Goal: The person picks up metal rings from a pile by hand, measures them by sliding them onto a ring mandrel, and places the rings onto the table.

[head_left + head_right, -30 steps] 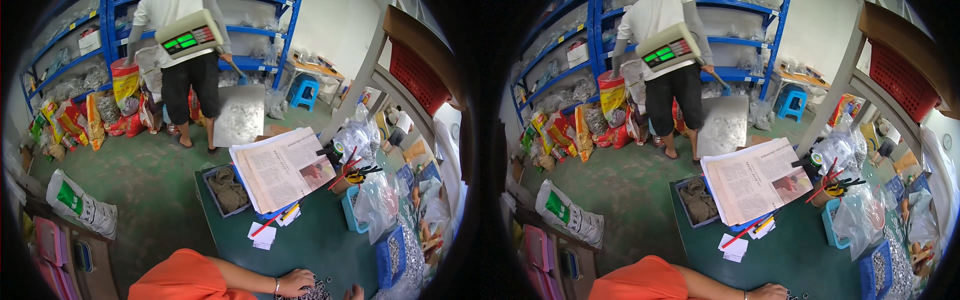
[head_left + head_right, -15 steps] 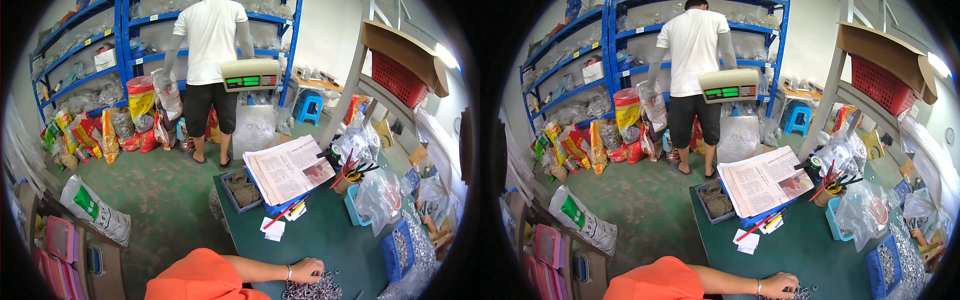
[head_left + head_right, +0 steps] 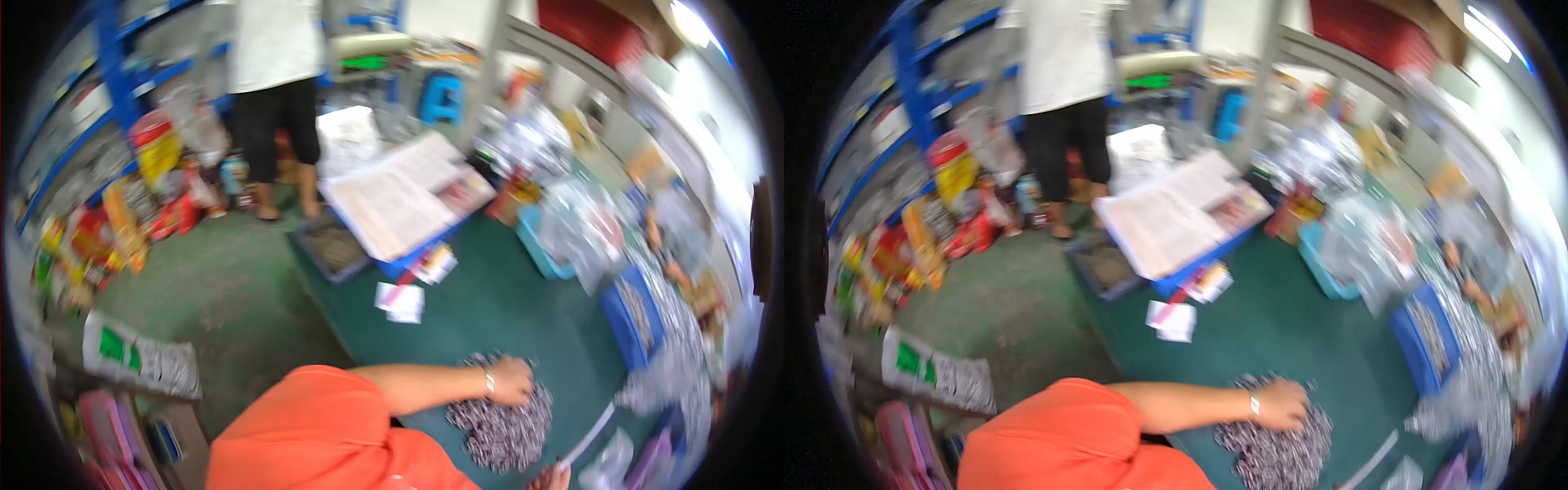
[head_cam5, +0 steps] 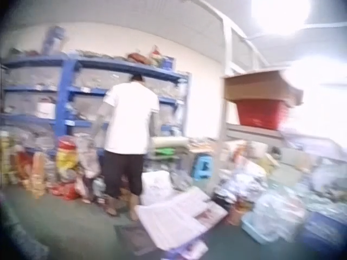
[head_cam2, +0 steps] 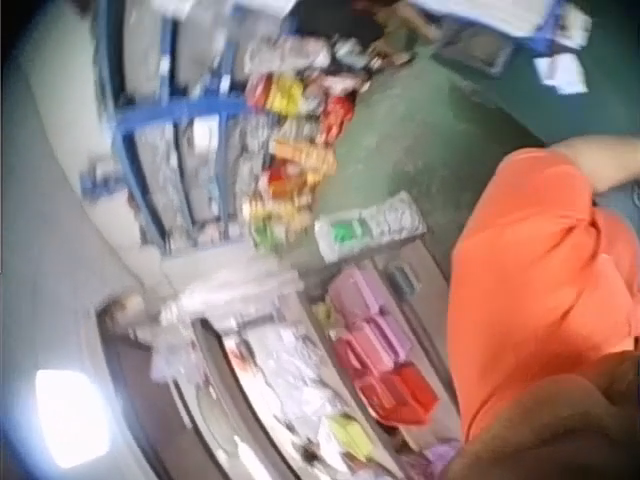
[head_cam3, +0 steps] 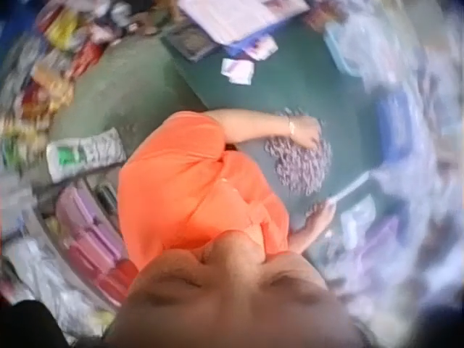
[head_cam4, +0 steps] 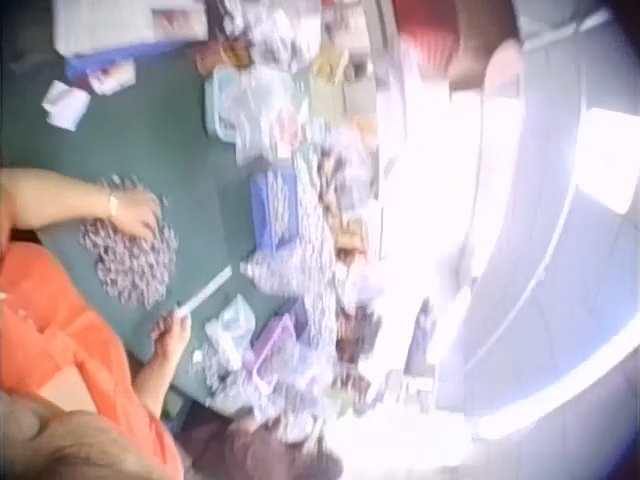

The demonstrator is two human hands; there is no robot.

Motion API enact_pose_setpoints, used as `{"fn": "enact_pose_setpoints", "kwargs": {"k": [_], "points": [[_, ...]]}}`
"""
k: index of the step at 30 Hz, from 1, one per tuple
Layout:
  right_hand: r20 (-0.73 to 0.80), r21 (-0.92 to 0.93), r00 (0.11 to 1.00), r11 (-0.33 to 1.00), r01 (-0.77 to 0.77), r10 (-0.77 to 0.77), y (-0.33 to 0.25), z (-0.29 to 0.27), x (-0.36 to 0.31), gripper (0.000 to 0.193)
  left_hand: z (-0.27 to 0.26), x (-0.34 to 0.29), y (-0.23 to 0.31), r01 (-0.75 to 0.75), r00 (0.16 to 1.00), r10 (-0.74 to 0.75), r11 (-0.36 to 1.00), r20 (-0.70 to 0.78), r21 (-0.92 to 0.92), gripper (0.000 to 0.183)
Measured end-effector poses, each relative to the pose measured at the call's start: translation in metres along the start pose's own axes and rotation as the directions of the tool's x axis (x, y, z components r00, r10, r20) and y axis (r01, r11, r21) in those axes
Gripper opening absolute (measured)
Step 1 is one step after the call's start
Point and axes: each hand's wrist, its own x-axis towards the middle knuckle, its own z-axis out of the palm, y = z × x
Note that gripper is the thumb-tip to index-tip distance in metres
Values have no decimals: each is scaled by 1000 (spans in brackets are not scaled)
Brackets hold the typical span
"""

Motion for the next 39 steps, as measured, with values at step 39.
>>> {"fn": "enact_pose_setpoints", "kwargs": {"k": [39], "points": [[301, -10, 951, 997, 76, -70, 1, 56, 7, 38, -44, -7, 12, 311, 817, -440, -209, 373, -927, 12]]}}
